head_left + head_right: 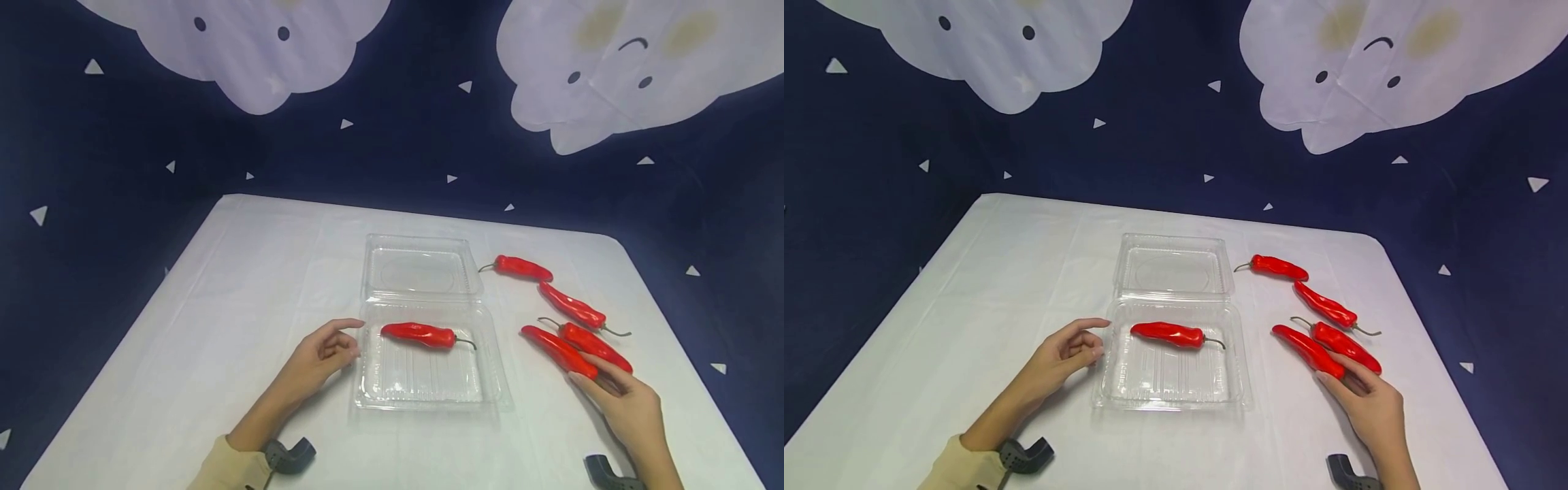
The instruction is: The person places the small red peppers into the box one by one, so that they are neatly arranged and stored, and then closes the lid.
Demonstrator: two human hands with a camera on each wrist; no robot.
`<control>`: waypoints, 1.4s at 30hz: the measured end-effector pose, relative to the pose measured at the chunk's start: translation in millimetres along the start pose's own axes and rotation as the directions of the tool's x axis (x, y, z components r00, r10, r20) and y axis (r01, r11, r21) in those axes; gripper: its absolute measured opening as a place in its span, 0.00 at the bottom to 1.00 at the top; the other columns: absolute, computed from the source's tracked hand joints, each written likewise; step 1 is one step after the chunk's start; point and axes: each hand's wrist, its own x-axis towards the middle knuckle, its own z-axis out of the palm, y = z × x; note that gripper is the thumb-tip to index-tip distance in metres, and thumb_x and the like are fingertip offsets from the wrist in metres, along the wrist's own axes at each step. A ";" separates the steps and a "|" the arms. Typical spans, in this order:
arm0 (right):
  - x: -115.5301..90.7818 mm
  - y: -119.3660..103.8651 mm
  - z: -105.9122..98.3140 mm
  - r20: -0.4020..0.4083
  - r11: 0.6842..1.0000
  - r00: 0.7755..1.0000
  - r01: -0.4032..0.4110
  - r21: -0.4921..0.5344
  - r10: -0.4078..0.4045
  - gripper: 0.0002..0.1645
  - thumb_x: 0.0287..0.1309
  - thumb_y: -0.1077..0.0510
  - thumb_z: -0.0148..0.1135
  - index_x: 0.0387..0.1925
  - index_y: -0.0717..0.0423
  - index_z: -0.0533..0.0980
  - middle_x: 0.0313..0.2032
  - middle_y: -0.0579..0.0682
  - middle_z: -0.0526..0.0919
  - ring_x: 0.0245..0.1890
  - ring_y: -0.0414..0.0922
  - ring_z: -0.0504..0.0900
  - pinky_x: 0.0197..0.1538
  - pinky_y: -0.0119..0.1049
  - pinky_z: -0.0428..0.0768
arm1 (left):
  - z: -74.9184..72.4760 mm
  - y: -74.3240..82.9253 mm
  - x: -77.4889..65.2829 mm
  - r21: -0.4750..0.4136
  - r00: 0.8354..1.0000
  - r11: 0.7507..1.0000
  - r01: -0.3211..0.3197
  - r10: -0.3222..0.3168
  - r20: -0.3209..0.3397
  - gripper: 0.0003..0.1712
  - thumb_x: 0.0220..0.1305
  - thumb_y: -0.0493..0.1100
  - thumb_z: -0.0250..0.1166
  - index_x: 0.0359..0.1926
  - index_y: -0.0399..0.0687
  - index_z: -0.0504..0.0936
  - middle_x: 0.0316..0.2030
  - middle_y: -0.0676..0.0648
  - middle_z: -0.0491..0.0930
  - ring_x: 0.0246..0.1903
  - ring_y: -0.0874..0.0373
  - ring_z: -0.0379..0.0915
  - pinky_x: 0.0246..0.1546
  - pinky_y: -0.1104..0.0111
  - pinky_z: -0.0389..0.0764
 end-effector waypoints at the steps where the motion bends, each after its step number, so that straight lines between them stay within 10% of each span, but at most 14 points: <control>1: -0.5 -0.2 0.7 -0.006 1.000 1.000 0.007 0.002 -0.007 0.42 0.51 0.38 0.79 0.64 0.54 0.79 0.66 0.64 0.75 0.66 0.65 0.72 0.48 0.25 0.73 | -0.1 0.0 0.1 -0.004 1.000 1.000 0.000 0.000 0.000 0.26 0.69 0.39 0.68 0.67 0.47 0.75 0.40 0.42 0.82 0.37 0.50 0.79 0.37 0.72 0.78; 12: -5.5 -19.1 -2.2 0.060 0.996 0.996 -0.065 0.055 0.061 0.43 0.55 0.40 0.77 0.67 0.55 0.76 0.65 0.64 0.75 0.67 0.64 0.66 0.43 0.29 0.82 | 0.7 -1.4 0.6 0.014 1.000 1.000 -0.022 0.022 0.013 0.26 0.70 0.38 0.67 0.67 0.44 0.75 0.40 0.40 0.82 0.35 0.51 0.79 0.37 0.71 0.78; 22: -17.5 -59.6 -7.4 0.020 0.984 0.992 0.124 0.125 -0.127 0.36 0.54 0.45 0.78 0.62 0.54 0.81 0.60 0.60 0.80 0.53 0.39 0.75 0.40 0.17 0.77 | -2.1 -0.7 -1.6 0.015 1.000 1.000 -0.026 0.026 0.010 0.26 0.70 0.38 0.67 0.67 0.42 0.74 0.39 0.41 0.82 0.35 0.52 0.78 0.37 0.71 0.78; 32: -31.8 -117.1 -0.1 0.021 0.909 0.925 0.367 0.198 -0.378 0.30 0.50 0.52 0.82 0.57 0.47 0.84 0.55 0.54 0.84 0.45 0.29 0.82 0.40 0.23 0.81 | -3.2 0.2 -3.0 0.015 1.000 1.000 -0.025 0.025 0.012 0.26 0.70 0.38 0.67 0.67 0.42 0.74 0.39 0.41 0.81 0.35 0.52 0.78 0.37 0.71 0.78; 42: -39.1 -145.6 25.5 0.138 0.856 0.850 0.480 0.190 -0.508 0.26 0.52 0.50 0.80 0.55 0.45 0.85 0.50 0.48 0.87 0.50 0.49 0.85 0.43 0.34 0.85 | -1.9 0.6 -2.3 0.038 0.999 0.999 -0.025 0.024 0.026 0.26 0.71 0.39 0.66 0.67 0.44 0.74 0.40 0.41 0.81 0.34 0.52 0.78 0.36 0.72 0.77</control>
